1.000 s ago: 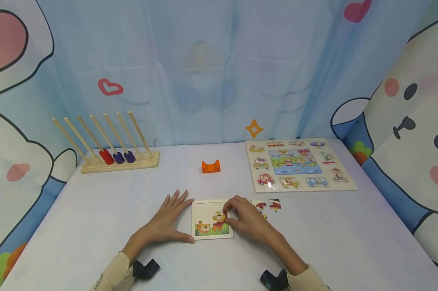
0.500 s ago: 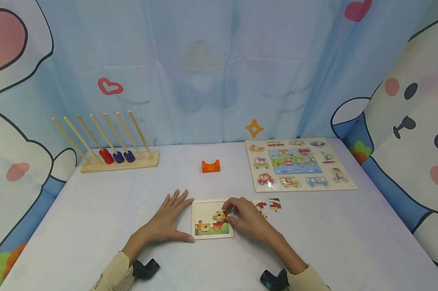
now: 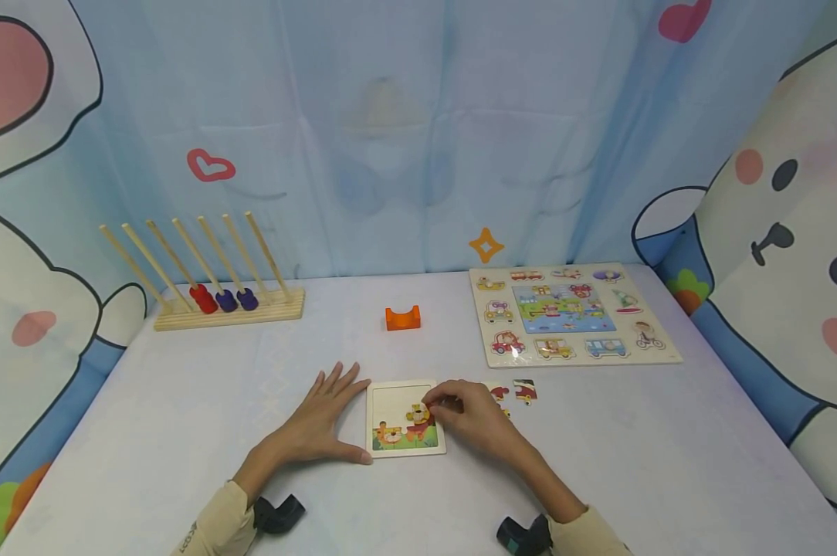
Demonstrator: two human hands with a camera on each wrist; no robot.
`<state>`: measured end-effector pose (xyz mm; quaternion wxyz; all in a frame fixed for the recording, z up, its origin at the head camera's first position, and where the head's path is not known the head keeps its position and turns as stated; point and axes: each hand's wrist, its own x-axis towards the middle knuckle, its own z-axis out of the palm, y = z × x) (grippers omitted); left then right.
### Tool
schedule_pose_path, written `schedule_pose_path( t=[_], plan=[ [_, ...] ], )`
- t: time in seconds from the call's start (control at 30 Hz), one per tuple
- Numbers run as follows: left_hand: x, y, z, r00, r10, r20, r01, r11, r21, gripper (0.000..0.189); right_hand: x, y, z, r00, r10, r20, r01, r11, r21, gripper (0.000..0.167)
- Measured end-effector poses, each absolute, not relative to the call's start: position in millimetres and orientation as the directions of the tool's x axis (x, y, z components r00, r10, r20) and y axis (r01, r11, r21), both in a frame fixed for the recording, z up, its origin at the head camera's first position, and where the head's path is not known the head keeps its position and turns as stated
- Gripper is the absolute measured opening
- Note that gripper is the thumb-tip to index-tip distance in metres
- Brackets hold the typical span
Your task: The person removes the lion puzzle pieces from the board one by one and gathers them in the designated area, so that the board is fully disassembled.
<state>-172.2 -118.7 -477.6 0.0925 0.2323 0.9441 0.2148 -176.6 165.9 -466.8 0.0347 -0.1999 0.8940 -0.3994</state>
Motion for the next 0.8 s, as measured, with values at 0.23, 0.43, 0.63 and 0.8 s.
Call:
schedule_pose_path(
  t=[0.23,0.43,0.63,0.8],
  plan=[
    [-171.8,-118.9,-477.6,-0.874,0.479,-0.076,0.398,0.797,0.454,0.113,-179.4,167.8,-468.9,-0.93,-0.362,0.064,-0.27,0.555,-0.787,0.016],
    [-172.0,-118.8,-477.9,-0.875,0.477,-0.084,0.393,0.8,0.453,0.113,-180.8,170.6,-466.1,-0.925,-0.375,0.06,-0.267,0.528,-0.806,0.014],
    [-171.9,-118.9,-477.4,-0.875,0.477,-0.086,0.392,0.8,0.455,0.114,-181.5,175.9,-460.4,-0.92,-0.387,0.06,-0.264,0.5,-0.825,0.013],
    [-172.2,-119.3,-477.7,-0.875,0.478,-0.08,0.392,0.796,0.461,0.113,-183.9,183.4,-457.1,-0.926,-0.372,0.054,-0.241,0.477,-0.845,0.015]
  ],
)
